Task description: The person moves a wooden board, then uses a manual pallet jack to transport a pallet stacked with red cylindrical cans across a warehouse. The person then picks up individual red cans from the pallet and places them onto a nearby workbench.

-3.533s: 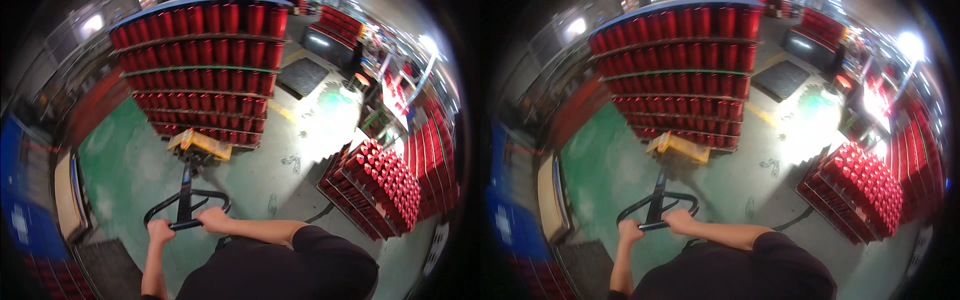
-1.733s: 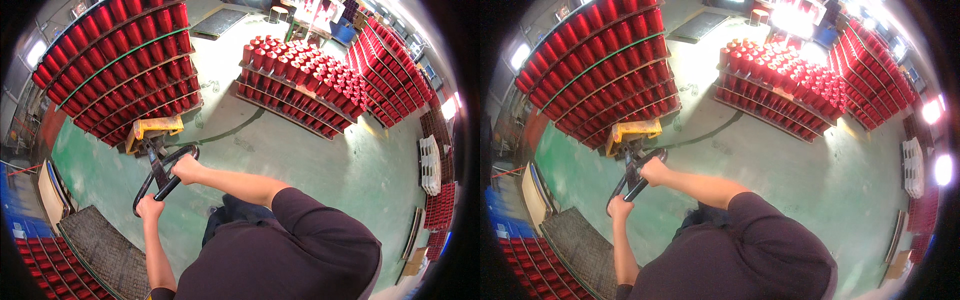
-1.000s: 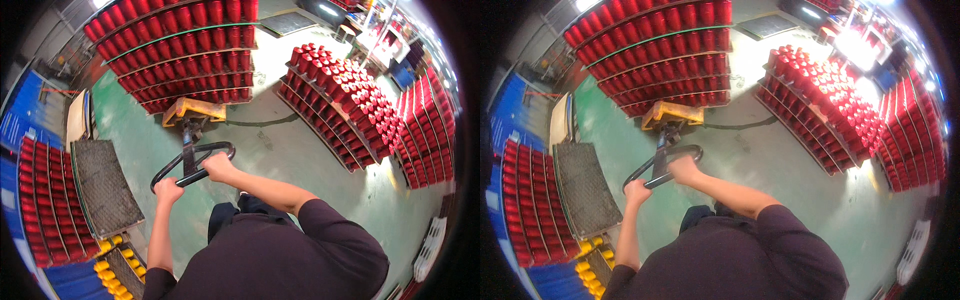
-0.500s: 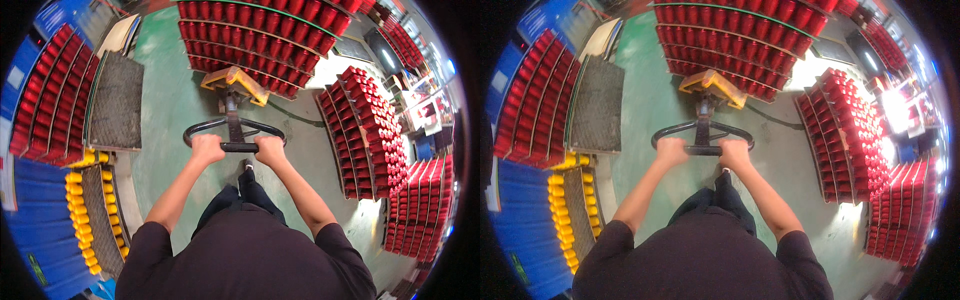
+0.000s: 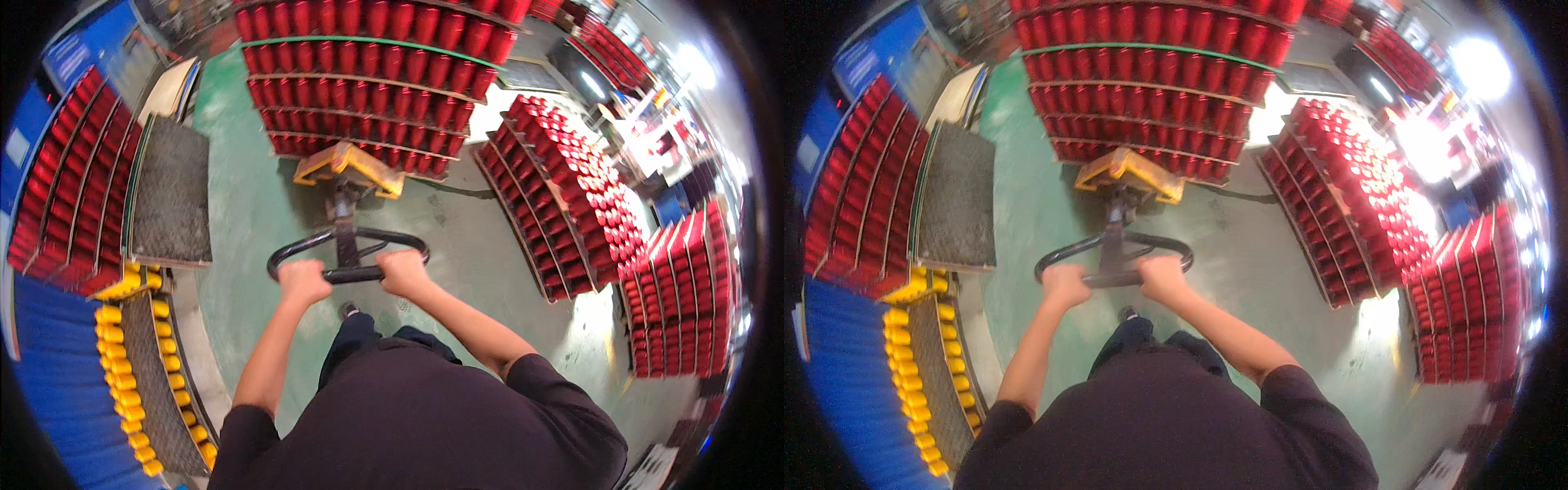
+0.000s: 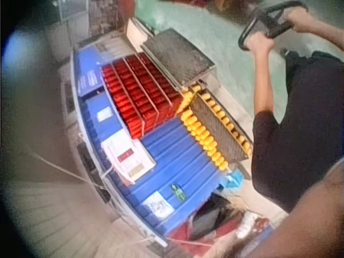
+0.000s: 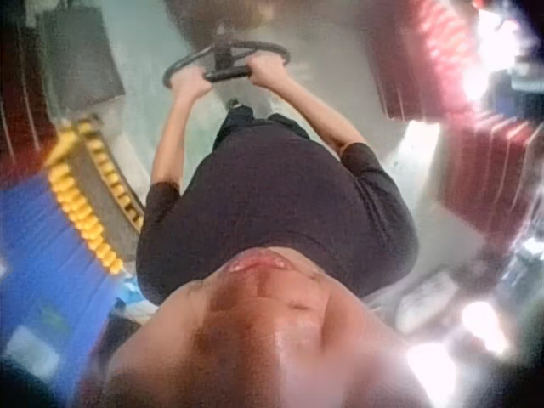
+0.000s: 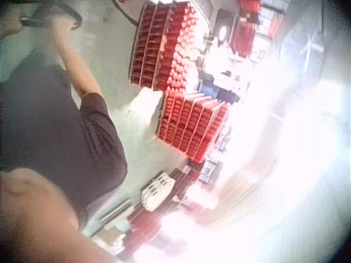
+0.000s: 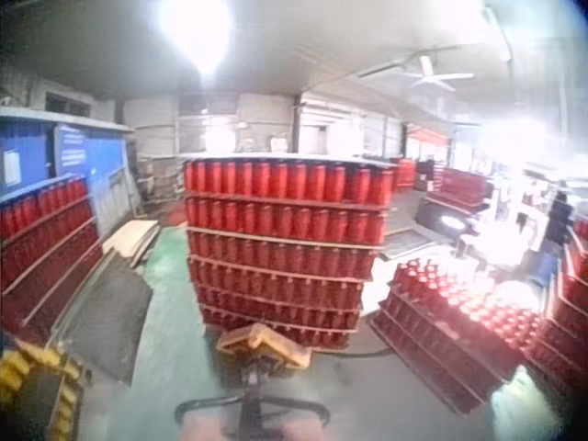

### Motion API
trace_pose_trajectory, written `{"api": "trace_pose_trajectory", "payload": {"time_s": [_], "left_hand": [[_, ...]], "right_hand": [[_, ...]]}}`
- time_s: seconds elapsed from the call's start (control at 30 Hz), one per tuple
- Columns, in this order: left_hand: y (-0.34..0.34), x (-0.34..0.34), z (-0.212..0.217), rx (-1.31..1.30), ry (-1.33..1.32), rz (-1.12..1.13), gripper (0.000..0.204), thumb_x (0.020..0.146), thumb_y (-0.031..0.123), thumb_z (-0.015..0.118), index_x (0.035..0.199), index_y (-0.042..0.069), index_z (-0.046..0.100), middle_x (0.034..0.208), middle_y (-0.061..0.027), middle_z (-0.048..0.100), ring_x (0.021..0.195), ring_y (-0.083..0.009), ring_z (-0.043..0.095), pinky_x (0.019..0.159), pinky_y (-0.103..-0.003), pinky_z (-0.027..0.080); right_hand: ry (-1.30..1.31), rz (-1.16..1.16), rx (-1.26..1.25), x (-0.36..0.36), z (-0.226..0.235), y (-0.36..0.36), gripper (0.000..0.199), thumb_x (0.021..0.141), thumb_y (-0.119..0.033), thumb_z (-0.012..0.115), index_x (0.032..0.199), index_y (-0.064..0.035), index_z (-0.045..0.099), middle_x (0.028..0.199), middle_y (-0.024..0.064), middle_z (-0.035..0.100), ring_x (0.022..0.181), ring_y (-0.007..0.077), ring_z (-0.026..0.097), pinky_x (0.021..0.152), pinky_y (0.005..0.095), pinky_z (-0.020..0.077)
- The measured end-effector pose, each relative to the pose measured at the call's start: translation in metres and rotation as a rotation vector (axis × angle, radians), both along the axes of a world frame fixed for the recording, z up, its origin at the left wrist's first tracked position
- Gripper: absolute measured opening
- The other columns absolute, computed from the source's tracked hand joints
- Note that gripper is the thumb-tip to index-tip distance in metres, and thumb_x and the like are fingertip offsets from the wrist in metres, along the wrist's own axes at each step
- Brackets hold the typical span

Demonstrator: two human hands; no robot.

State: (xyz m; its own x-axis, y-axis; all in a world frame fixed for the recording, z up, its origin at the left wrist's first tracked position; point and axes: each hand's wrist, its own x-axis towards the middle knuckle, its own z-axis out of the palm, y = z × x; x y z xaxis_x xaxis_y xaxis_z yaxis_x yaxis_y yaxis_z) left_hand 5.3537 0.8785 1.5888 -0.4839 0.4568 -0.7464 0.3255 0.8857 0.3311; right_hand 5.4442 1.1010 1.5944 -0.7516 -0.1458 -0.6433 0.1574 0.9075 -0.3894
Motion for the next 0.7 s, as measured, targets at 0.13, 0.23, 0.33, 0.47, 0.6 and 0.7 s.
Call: {"api": "trace_pose_trajectory", "payload": {"time_s": [0.13, 0.23, 0.33, 0.47, 0.6, 0.7], "left_hand": [[0.024, -0.059, -0.071, -0.005, 0.003, 0.004, 0.019, 0.059, 0.021, 0.061, 0.071, 0.012, 0.072, 0.074, -0.0163, 0.068, 0.074, -0.0356, 0.067, 0.066, -0.045, 0.05], [0.033, -0.121, -0.187, 0.02, 0.024, 0.012, 0.019, 0.058, 0.021, 0.061, 0.07, 0.012, 0.071, 0.072, -0.0164, 0.067, 0.072, -0.0375, 0.066, 0.066, -0.046, 0.05], [0.019, -0.127, -0.305, 0.073, 0.032, 0.013, 0.019, 0.057, 0.023, 0.064, 0.07, 0.011, 0.071, 0.07, -0.0167, 0.067, 0.071, -0.0384, 0.066, 0.066, -0.046, 0.051], [-0.014, -0.13, -0.418, 0.086, 0.061, -0.034, 0.019, 0.057, 0.023, 0.067, 0.07, 0.01, 0.07, 0.07, -0.0168, 0.067, 0.071, -0.0382, 0.066, 0.066, -0.046, 0.052], [-0.047, -0.131, -0.449, 0.073, 0.046, -0.049, 0.02, 0.056, 0.024, 0.068, 0.07, 0.01, 0.071, 0.07, -0.0166, 0.067, 0.071, -0.038, 0.066, 0.066, -0.046, 0.052], [-0.062, -0.102, -0.431, 0.072, 0.039, -0.056, 0.02, 0.057, 0.024, 0.068, 0.072, 0.011, 0.072, 0.07, -0.0166, 0.067, 0.071, -0.0376, 0.067, 0.067, -0.046, 0.053]], "right_hand": [[-0.023, -0.043, -0.029, -0.065, -0.056, 0.024, 0.012, 0.066, -0.014, 0.064, 0.077, -0.0093, 0.062, 0.072, 0.012, 0.067, 0.072, 0.0328, 0.068, 0.062, 0.0478, 0.0494], [0.035, -0.059, 0.015, -0.125, -0.165, 0.032, 0.014, 0.065, -0.013, 0.065, 0.079, -0.0095, 0.063, 0.071, 0.011, 0.067, 0.071, 0.0322, 0.068, 0.061, 0.0467, 0.0486], [0.071, -0.098, 0.006, -0.135, -0.268, 0.02, 0.007, 0.065, -0.012, 0.066, 0.072, -0.0108, 0.066, 0.069, 0.0117, 0.067, 0.07, 0.0327, 0.068, 0.062, 0.0481, 0.0487], [0.024, -0.081, 0.044, -0.133, -0.378, -0.016, 0.009, 0.064, -0.012, 0.067, 0.073, -0.0115, 0.066, 0.069, 0.0102, 0.067, 0.07, 0.0306, 0.069, 0.06, 0.0467, 0.0487], [0.049, -0.098, 0.058, -0.124, -0.415, -0.054, 0.009, 0.066, -0.012, 0.066, 0.074, -0.0115, 0.066, 0.07, 0.0097, 0.067, 0.07, 0.0299, 0.069, 0.059, 0.0455, 0.0475], [0.037, -0.13, 0.049, -0.091, -0.401, -0.071, 0.013, 0.064, -0.012, 0.067, 0.076, -0.0091, 0.062, 0.063, 0.009, 0.065, 0.065, 0.0307, 0.067, 0.059, 0.0456, 0.0455]]}}
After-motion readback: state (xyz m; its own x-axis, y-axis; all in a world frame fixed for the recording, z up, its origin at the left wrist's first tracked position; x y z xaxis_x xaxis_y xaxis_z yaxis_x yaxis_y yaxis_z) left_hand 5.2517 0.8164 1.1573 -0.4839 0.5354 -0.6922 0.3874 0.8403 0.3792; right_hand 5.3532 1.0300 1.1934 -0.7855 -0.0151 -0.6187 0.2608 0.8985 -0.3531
